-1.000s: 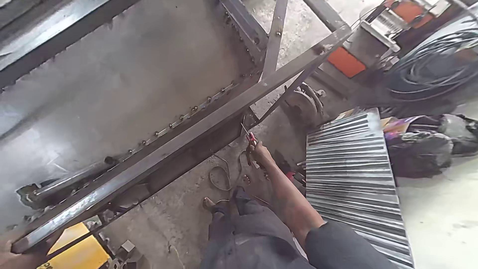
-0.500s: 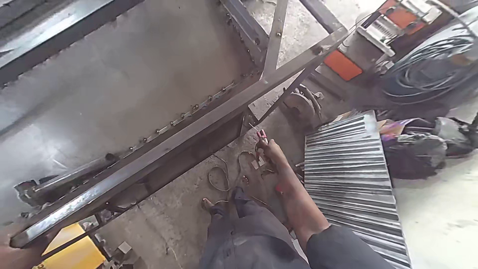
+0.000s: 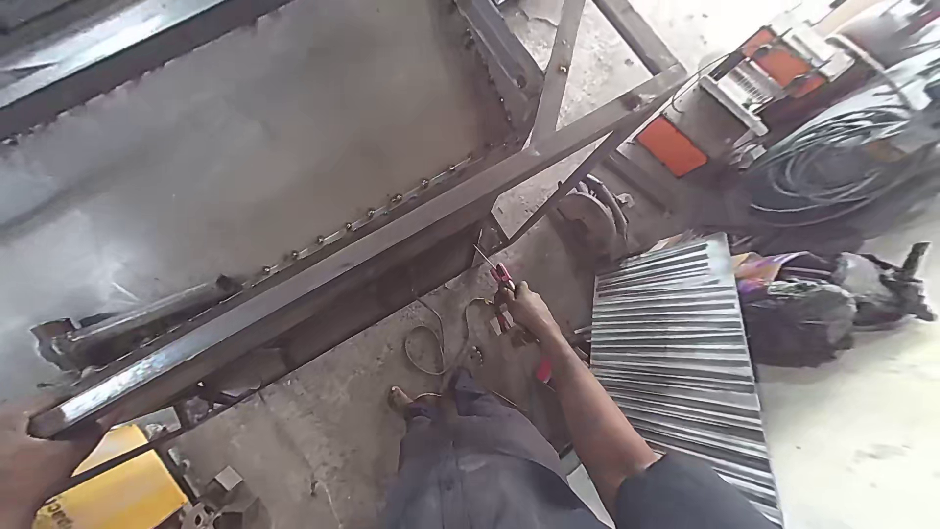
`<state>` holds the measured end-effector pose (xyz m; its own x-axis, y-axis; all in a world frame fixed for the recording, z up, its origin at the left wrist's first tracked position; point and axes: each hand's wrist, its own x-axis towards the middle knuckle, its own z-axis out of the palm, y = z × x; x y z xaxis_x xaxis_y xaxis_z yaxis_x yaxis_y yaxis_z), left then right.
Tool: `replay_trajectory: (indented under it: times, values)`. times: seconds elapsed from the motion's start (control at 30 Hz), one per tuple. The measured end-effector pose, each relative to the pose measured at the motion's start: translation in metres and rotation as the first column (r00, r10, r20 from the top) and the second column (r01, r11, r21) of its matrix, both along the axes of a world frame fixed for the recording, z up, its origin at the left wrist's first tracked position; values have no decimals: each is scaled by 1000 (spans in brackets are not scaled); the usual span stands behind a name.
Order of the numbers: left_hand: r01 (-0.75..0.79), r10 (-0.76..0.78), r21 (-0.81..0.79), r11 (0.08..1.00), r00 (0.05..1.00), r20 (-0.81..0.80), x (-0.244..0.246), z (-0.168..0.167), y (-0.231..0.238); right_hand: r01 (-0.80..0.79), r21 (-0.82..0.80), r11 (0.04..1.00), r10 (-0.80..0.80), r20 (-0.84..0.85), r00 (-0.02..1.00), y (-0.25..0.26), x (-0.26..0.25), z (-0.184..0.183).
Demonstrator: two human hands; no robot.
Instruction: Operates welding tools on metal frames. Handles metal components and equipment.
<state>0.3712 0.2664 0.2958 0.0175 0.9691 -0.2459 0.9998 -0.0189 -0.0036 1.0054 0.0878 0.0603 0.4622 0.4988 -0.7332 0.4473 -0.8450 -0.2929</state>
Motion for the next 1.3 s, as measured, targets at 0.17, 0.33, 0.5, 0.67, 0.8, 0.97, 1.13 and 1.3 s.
replay_trajectory:
  times: [0.17, 0.33, 0.5, 0.67, 0.8, 0.97, 1.13, 1.3]
  values:
    - [64, -70, 47, 997, 989, 130, -6, -9, -5, 0, -13, 1000, 0, -26, 1000, 21, -6, -31]
    - [92, -104, 64, 994, 966, 238, -17, -17, -3, 24, -1, 1000, -24, 16, 1000, 24, -4, -24]
    - [44, -67, 94, 995, 964, 256, -8, -13, -7, 18, -9, 1000, -17, 48, 999, 25, -17, -15]
    - [1, -12, 96, 995, 993, 118, 23, 7, -12, 36, -55, 998, -36, 12, 999, 19, -36, -49]
    - [6, -15, 85, 996, 994, 104, 31, 17, -16, 15, -58, 998, -17, -34, 999, -8, -53, -45]
    - [129, -138, 158, 979, 989, 49, 19, 3, -10, 188, 64, 980, -169, -226, 959, -54, -60, -45]
    - [66, -62, 128, 990, 998, -31, 22, 18, -15, 62, 24, 998, -43, -477, 878, -81, -99, -22]
    - [66, -54, 271, 960, 997, -50, 35, 21, -19, -8, 44, 999, 32, -596, 802, -118, -142, -13]
